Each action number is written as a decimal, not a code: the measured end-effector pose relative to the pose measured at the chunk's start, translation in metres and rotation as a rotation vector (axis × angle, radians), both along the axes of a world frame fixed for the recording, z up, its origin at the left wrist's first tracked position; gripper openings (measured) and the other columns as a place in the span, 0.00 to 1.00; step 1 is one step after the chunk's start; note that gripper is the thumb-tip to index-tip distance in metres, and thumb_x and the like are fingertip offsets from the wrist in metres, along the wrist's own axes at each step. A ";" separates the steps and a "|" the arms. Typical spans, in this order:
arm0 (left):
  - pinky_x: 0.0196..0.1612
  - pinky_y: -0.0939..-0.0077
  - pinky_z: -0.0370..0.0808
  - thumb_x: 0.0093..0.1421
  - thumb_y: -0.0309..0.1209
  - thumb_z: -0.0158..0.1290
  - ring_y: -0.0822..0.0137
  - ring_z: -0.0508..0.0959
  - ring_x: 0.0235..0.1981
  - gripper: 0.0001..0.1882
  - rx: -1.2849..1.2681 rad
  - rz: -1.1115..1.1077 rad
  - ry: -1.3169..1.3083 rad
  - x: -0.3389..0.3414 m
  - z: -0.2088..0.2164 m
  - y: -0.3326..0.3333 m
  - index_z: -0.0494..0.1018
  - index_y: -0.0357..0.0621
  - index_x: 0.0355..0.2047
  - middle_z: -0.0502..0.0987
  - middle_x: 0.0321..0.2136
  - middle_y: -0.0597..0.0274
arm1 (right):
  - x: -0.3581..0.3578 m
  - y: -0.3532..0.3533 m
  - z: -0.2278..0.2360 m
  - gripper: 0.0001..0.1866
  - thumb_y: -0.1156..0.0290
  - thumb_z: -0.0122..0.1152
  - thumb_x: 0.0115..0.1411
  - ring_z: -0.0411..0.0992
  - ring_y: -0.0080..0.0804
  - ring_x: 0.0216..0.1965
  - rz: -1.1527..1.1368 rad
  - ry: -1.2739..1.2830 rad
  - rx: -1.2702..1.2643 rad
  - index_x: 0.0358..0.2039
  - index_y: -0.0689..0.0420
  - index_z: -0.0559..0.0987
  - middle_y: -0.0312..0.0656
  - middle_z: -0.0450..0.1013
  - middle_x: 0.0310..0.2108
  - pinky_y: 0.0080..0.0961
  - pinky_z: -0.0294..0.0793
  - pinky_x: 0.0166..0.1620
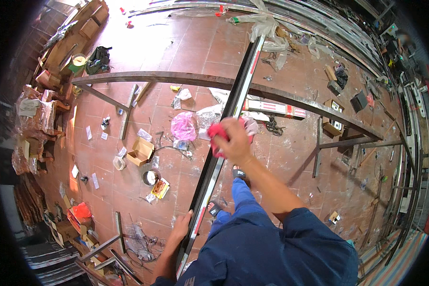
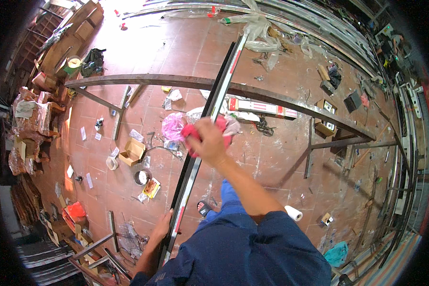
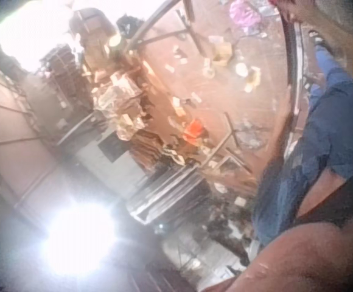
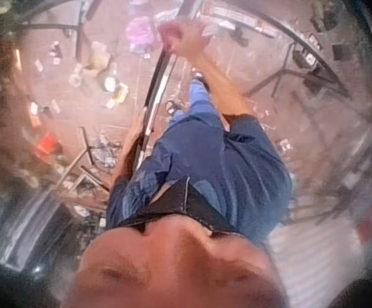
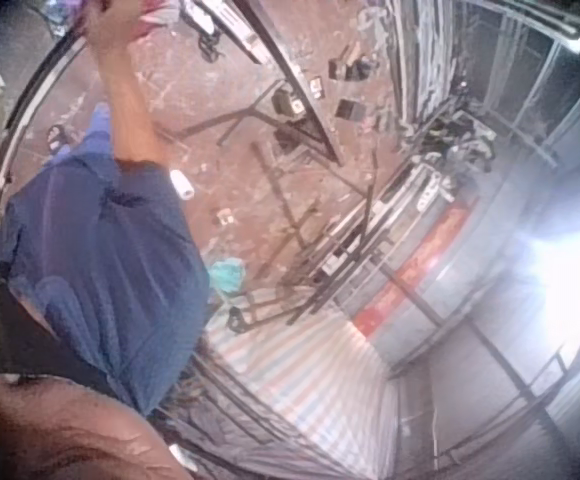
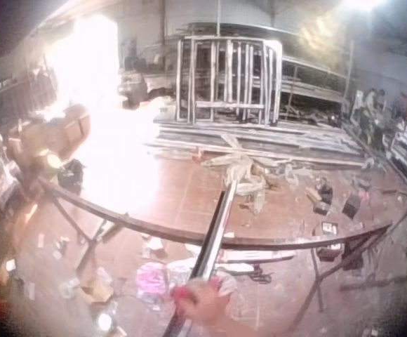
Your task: The person wipes a long metal profile with a pink cloth, moving along its length to clean the surface. They rotate the profile to access different sides and continue wiping until the profile appears clean, then place it aside.
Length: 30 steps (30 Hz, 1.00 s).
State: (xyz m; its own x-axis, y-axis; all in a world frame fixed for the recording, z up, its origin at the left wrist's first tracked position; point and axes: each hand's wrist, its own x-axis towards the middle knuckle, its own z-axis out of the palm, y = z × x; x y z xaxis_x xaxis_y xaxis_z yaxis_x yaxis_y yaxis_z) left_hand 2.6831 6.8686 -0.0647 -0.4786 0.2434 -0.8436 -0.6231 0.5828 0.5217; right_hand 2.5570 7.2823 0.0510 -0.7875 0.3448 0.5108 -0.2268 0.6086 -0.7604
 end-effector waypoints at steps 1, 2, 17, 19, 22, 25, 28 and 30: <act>0.24 0.63 0.80 0.76 0.56 0.46 0.60 0.82 0.18 0.35 0.042 0.091 -0.038 -0.006 0.014 0.015 0.80 0.32 0.33 0.81 0.20 0.53 | 0.011 -0.021 -0.005 0.20 0.65 0.75 0.50 0.78 0.50 0.43 0.029 0.012 0.083 0.44 0.55 0.82 0.46 0.78 0.42 0.43 0.78 0.47; 0.23 0.63 0.80 0.76 0.57 0.46 0.60 0.82 0.18 0.35 0.086 0.184 -0.079 -0.014 0.048 0.048 0.80 0.32 0.33 0.81 0.20 0.53 | 0.025 -0.040 -0.004 0.20 0.64 0.75 0.50 0.78 0.49 0.43 0.061 -0.017 0.139 0.43 0.54 0.82 0.45 0.77 0.42 0.43 0.77 0.47; 0.25 0.61 0.82 0.77 0.57 0.44 0.60 0.82 0.19 0.36 0.216 0.134 -0.021 -0.005 0.018 0.065 0.81 0.32 0.34 0.81 0.21 0.51 | -0.051 0.020 -0.026 0.14 0.59 0.71 0.58 0.77 0.46 0.38 -0.104 -0.259 0.621 0.38 0.52 0.79 0.43 0.74 0.35 0.46 0.74 0.41; 0.26 0.59 0.82 0.77 0.58 0.43 0.58 0.82 0.19 0.36 0.189 0.081 -0.050 -0.007 0.002 0.056 0.80 0.32 0.34 0.81 0.22 0.50 | -0.085 0.061 -0.026 0.13 0.59 0.70 0.60 0.78 0.47 0.38 -0.128 -0.235 0.601 0.37 0.52 0.79 0.44 0.75 0.35 0.46 0.76 0.42; 0.26 0.60 0.83 0.78 0.57 0.42 0.58 0.83 0.20 0.36 0.222 0.089 -0.063 -0.019 0.029 0.069 0.79 0.32 0.33 0.82 0.23 0.49 | -0.129 0.117 -0.018 0.12 0.59 0.69 0.61 0.80 0.50 0.39 -0.195 -0.221 0.638 0.38 0.52 0.79 0.45 0.76 0.36 0.48 0.78 0.43; 0.26 0.60 0.84 0.78 0.55 0.42 0.57 0.83 0.20 0.35 0.263 0.086 -0.067 -0.021 0.013 0.060 0.78 0.32 0.32 0.82 0.23 0.49 | -0.164 0.152 -0.011 0.12 0.60 0.69 0.60 0.81 0.49 0.41 -0.253 -0.244 0.649 0.39 0.52 0.79 0.45 0.77 0.37 0.49 0.80 0.43; 0.25 0.60 0.84 0.77 0.55 0.44 0.57 0.83 0.20 0.34 0.272 0.106 -0.084 -0.014 -0.009 0.044 0.78 0.32 0.32 0.82 0.23 0.49 | -0.191 0.181 -0.009 0.13 0.60 0.69 0.60 0.81 0.50 0.42 -0.302 -0.276 0.658 0.40 0.52 0.80 0.46 0.78 0.39 0.49 0.81 0.44; 0.25 0.61 0.83 0.76 0.55 0.46 0.58 0.83 0.20 0.33 0.228 0.126 -0.089 -0.017 -0.004 0.049 0.78 0.33 0.33 0.82 0.23 0.49 | -0.212 0.202 -0.005 0.13 0.59 0.69 0.60 0.81 0.50 0.42 -0.335 -0.267 0.673 0.41 0.51 0.80 0.46 0.78 0.41 0.49 0.81 0.44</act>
